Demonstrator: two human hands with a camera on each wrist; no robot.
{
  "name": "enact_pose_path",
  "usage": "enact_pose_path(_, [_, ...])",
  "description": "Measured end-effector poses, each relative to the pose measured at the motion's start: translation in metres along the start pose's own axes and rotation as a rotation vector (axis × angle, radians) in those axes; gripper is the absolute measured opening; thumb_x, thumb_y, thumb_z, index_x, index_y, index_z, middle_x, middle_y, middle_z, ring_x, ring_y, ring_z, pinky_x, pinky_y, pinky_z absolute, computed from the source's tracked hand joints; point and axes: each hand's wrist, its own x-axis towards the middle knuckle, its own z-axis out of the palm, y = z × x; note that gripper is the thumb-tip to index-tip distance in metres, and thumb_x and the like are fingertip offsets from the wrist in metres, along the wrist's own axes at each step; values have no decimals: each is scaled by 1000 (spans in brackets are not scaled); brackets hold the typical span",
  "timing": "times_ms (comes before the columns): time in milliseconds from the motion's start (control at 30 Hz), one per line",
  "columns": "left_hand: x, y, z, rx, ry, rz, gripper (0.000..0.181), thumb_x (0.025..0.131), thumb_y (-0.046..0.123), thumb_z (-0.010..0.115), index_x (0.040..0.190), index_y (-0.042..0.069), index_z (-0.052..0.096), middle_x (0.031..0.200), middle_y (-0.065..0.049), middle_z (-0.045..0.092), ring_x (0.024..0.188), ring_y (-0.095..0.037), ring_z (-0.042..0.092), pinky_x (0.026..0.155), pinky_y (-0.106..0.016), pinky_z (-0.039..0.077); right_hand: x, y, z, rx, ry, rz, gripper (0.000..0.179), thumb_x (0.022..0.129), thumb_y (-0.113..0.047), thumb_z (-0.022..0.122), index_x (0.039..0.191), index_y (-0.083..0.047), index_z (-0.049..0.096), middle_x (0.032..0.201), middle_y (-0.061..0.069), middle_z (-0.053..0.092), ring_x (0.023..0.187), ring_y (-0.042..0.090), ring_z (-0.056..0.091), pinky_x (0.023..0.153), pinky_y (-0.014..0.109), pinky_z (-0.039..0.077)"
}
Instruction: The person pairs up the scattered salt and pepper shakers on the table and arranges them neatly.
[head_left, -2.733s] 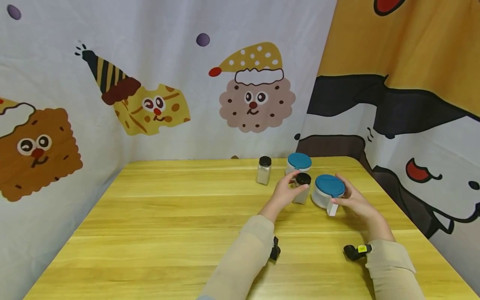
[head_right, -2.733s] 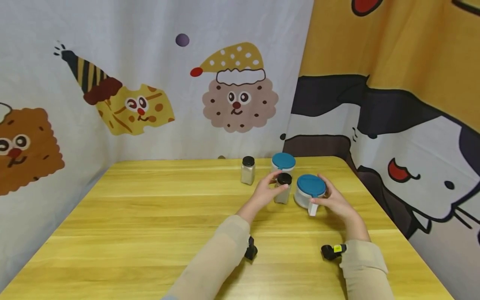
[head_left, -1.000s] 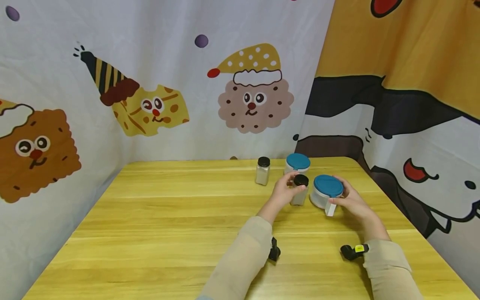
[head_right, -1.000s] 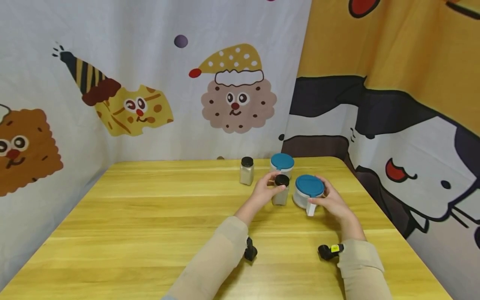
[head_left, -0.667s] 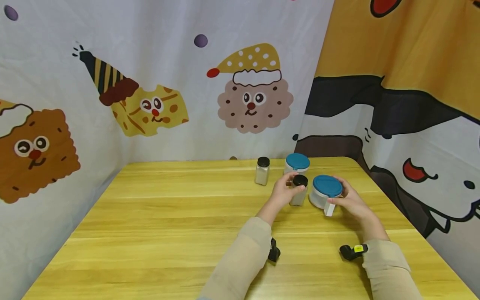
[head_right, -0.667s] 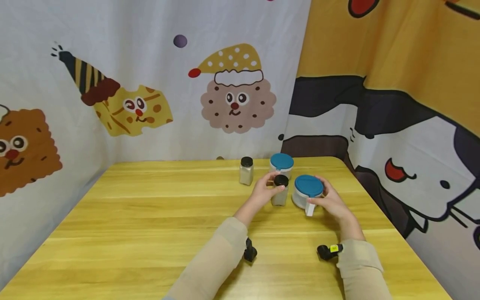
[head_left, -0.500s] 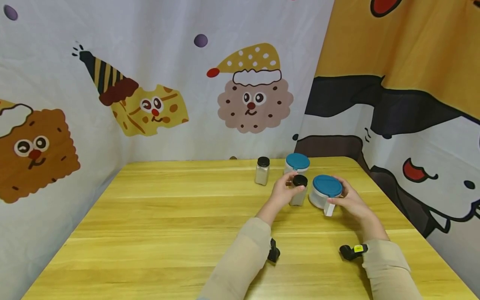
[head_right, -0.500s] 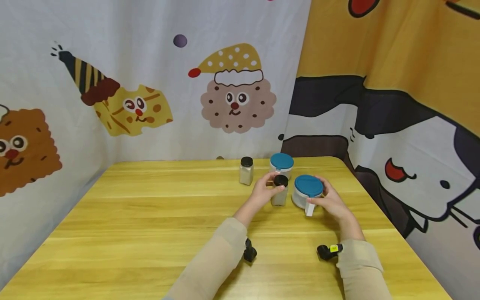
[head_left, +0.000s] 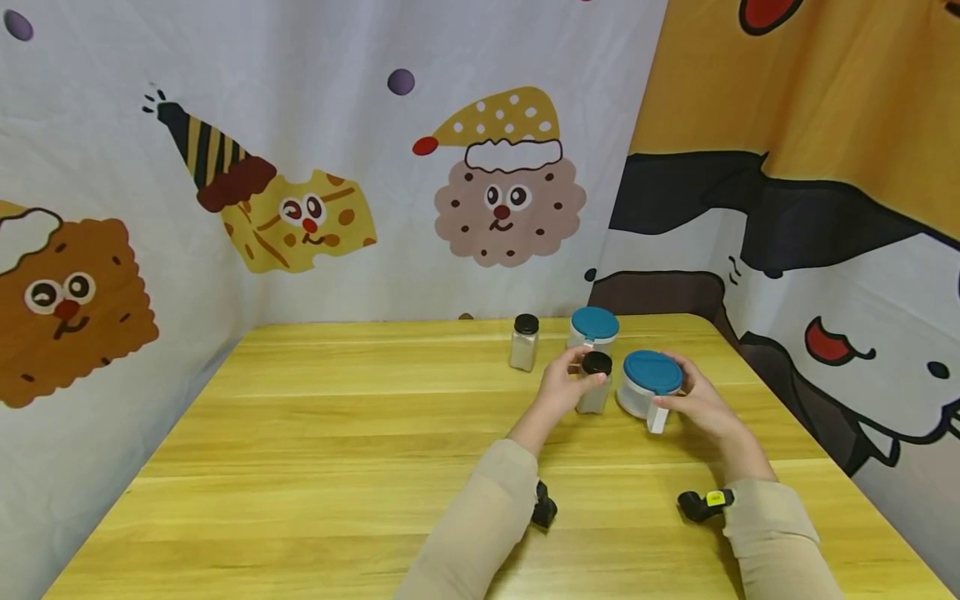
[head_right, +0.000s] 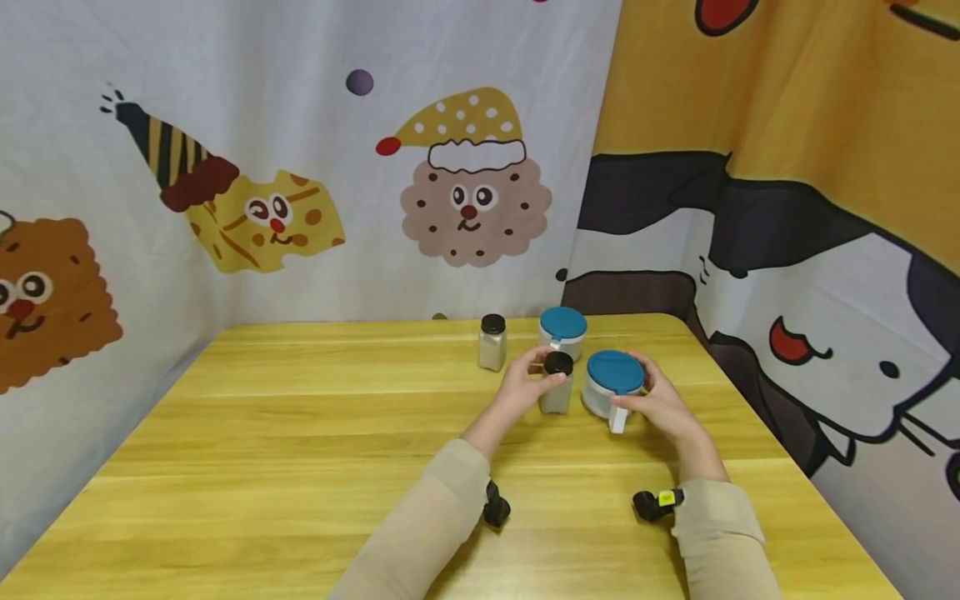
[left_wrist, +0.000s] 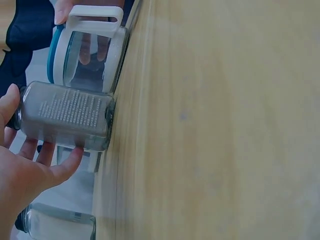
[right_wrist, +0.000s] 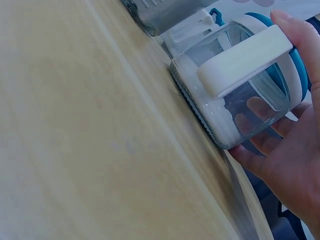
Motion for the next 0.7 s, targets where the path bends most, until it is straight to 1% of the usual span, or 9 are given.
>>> enact_pose_path(167, [-1,3,-1,-13,6,1,47,83,14,76,127,11,60,105,3,58,98,-17,54,75,-26,48,1,-1,-1,-2,5,-2,91,84,-4,72,150,2,10,149,31,19,133,47,19,104,66,12])
enact_pose_path(267, [-1,6,-3,-24,5,14,46,83,13,76,126,11,61,104,3,58,97,-17,54,74,-26,48,2,-2,-1,-10,6,-8,90,84,-5,72,150,3,10,148,31,20,131,46,21,103,66,14])
enact_pose_path(333, [-2,7,-4,-29,4,26,45,83,13,77,125,12,62,103,3,58,96,-16,54,73,-26,48,3,-2,-1,-18,4,-11,90,84,-5,72,149,3,11,147,31,22,130,44,24,103,65,16])
enact_pose_path(433, [-2,9,-4,-35,5,42,44,82,12,77,124,12,62,103,3,58,95,-16,54,73,-26,48,3,-3,0,-32,1,-16,88,85,-6,71,149,3,12,146,29,25,126,32,32,102,60,22])
enact_pose_path(500, [-2,10,-5,-39,5,50,44,82,12,77,123,11,62,103,2,58,95,-16,54,73,-27,48,3,-4,1,-44,1,-21,87,85,-6,71,149,3,13,145,28,27,122,22,36,100,53,28])
enact_pose_path(567, [-3,12,-5,-37,6,51,43,82,12,77,122,11,63,102,3,58,94,-15,54,73,-27,47,3,-6,1,-58,1,-26,86,85,-6,71,149,3,14,144,27,29,119,16,38,97,45,32])
enact_pose_path(633, [-4,14,-6,-33,8,54,42,82,13,78,121,13,63,102,4,58,94,-15,54,74,-27,47,3,-8,2,-71,2,-30,86,85,-6,71,149,2,15,144,27,29,119,18,38,94,41,34])
enact_pose_path(700, [-6,17,-7,-30,6,63,41,82,13,78,120,15,64,103,4,58,95,-15,54,75,-27,48,2,-11,3,-73,4,-35,86,85,-6,72,149,2,15,144,27,29,121,24,37,96,45,34])
